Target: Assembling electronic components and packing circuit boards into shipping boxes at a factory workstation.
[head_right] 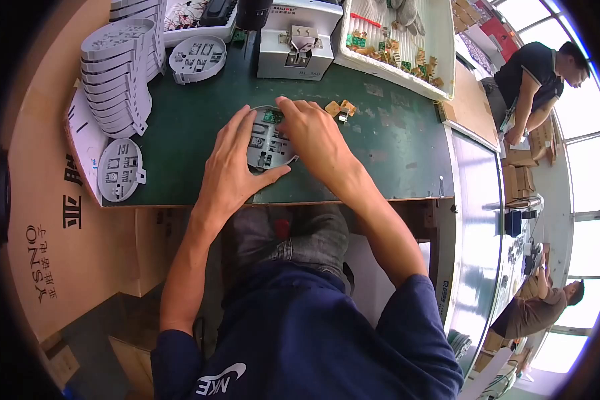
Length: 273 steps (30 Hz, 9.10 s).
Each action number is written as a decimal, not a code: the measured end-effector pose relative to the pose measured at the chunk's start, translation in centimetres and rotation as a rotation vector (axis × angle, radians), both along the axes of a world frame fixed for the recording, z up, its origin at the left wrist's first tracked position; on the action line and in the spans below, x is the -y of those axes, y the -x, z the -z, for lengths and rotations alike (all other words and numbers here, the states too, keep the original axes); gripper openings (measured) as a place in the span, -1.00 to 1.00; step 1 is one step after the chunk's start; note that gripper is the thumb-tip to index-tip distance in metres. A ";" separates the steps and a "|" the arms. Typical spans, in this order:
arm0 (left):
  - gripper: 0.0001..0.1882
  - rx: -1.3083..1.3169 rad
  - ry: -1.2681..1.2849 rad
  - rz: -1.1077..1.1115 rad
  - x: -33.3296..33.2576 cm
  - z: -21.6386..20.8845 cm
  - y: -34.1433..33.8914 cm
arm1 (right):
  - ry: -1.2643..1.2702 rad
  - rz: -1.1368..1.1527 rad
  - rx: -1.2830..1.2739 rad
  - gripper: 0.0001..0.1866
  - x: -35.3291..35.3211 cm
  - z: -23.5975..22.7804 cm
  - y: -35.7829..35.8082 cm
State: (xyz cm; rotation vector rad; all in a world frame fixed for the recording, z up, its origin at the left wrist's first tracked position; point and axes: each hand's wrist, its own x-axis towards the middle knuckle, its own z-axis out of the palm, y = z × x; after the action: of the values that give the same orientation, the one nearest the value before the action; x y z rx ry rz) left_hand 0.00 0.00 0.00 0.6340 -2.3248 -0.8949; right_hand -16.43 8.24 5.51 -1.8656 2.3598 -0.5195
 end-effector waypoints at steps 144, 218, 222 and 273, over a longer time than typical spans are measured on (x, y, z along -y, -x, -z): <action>-0.74 0.109 0.198 -0.542 2.2 -1.6 -17.1 | 0.149 0.309 -0.002 -0.09 -13.7 1.6 10.0; -0.80 -0.373 -0.368 0.247 -2.6 -5.0 1.0 | 0.352 0.067 1.048 -0.65 -7.8 -1.3 0.6; -0.81 -0.378 -0.182 0.183 -2.8 -5.1 1.0 | 0.324 0.065 1.011 -0.67 -7.8 -1.4 0.2; 0.08 -0.036 0.038 -0.020 0.7 -0.5 0.2 | 0.208 -0.092 0.000 -0.73 1.9 0.8 0.8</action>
State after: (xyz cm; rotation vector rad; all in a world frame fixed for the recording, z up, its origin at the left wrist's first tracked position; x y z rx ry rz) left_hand -0.17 -0.69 0.55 0.6196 -2.2942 -0.8437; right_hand -17.20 6.37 4.72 -2.0470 2.2834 -0.7815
